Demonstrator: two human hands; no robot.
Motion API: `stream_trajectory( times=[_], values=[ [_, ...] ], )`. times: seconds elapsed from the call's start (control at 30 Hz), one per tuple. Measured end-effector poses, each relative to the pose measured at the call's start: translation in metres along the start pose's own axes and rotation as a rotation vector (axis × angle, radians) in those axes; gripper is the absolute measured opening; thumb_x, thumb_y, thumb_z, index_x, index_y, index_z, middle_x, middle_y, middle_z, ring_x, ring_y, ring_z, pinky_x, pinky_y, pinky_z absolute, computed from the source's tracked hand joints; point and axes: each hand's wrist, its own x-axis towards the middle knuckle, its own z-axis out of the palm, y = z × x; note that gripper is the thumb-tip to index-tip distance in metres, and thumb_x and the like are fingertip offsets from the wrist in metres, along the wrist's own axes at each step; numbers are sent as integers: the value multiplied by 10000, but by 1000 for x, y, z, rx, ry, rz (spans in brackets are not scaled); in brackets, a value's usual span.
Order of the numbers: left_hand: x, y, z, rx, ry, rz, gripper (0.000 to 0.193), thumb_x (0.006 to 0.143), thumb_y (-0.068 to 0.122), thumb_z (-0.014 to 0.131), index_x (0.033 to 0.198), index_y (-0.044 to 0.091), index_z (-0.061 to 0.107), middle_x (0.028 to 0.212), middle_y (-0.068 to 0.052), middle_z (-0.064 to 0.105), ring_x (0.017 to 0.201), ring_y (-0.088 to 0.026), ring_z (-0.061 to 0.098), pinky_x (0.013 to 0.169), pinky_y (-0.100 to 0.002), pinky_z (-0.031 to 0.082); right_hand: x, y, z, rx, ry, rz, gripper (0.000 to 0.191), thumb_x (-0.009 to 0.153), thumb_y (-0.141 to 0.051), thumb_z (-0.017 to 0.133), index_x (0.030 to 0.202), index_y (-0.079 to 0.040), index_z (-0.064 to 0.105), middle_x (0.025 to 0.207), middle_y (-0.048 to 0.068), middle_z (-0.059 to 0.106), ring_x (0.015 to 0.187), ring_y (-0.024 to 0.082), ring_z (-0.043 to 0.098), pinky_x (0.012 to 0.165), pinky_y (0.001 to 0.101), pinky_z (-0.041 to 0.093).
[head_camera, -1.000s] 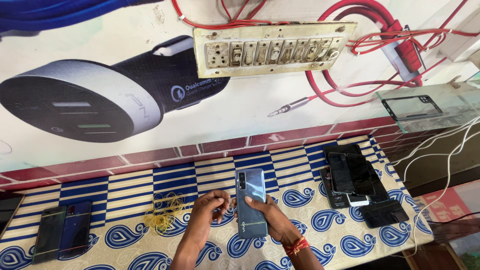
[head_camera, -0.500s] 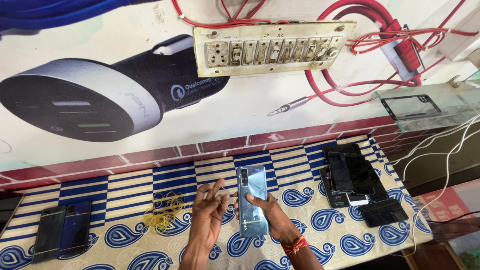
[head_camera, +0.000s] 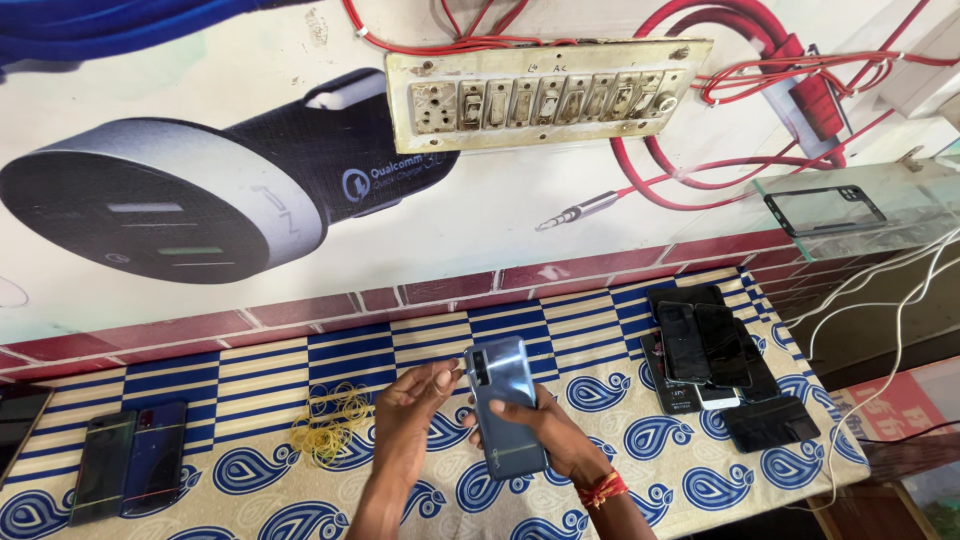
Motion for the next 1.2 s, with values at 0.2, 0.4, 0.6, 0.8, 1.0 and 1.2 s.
stream_trajectory(
  times=[0.2, 0.4, 0.6, 0.8, 1.0, 1.2],
  values=[
    [6, 29, -1, 281, -161, 0, 398, 809, 302, 816, 1040, -21, 798, 879, -172, 815, 777, -215, 775, 737, -325, 634, -4, 5, -1, -248, -121, 59, 472, 917, -183, 709, 1263, 79, 521, 983, 205, 793, 865, 254, 790, 818, 369, 649],
    [15, 40, 4, 732, -362, 92, 384, 834, 399, 773, 965, 41, 814, 797, -117, 823, 692, -183, 794, 617, -294, 607, -4, -1, -1, -453, -98, 172, 465, 903, -215, 712, 1215, 45, 486, 953, 179, 798, 821, 218, 780, 769, 349, 630],
    [8, 44, 23, 1190, -378, 60, 451, 854, 550, 705, 860, 108, 796, 619, -72, 705, 514, -157, 615, 490, -339, 407, 1, 4, -7, -791, -77, 174, 383, 929, -279, 746, 1121, 21, 603, 926, 140, 782, 812, 170, 750, 736, 285, 588],
    [6, 43, 25, 1171, -383, 155, 444, 809, 550, 746, 736, 113, 776, 508, 26, 630, 422, -107, 520, 441, -330, 342, 1, 7, -8, -582, -174, 99, 352, 932, -255, 714, 1118, 30, 627, 920, 108, 798, 782, 144, 759, 721, 287, 619],
    [9, 42, 16, 1292, -387, 59, 554, 826, 606, 737, 610, 95, 738, 445, -6, 569, 379, -119, 438, 422, -332, 264, -2, 8, -1, -507, -164, 109, 318, 913, -258, 711, 1102, -4, 679, 919, 92, 802, 776, 150, 767, 725, 292, 627],
    [11, 43, 4, 1371, -337, -29, 659, 801, 706, 690, 529, 106, 698, 401, 7, 565, 353, -89, 526, 383, -288, 357, -2, 8, 2, -397, -171, 52, 300, 893, -197, 693, 1102, 17, 697, 914, 126, 790, 791, 186, 775, 771, 326, 639]
  ],
)
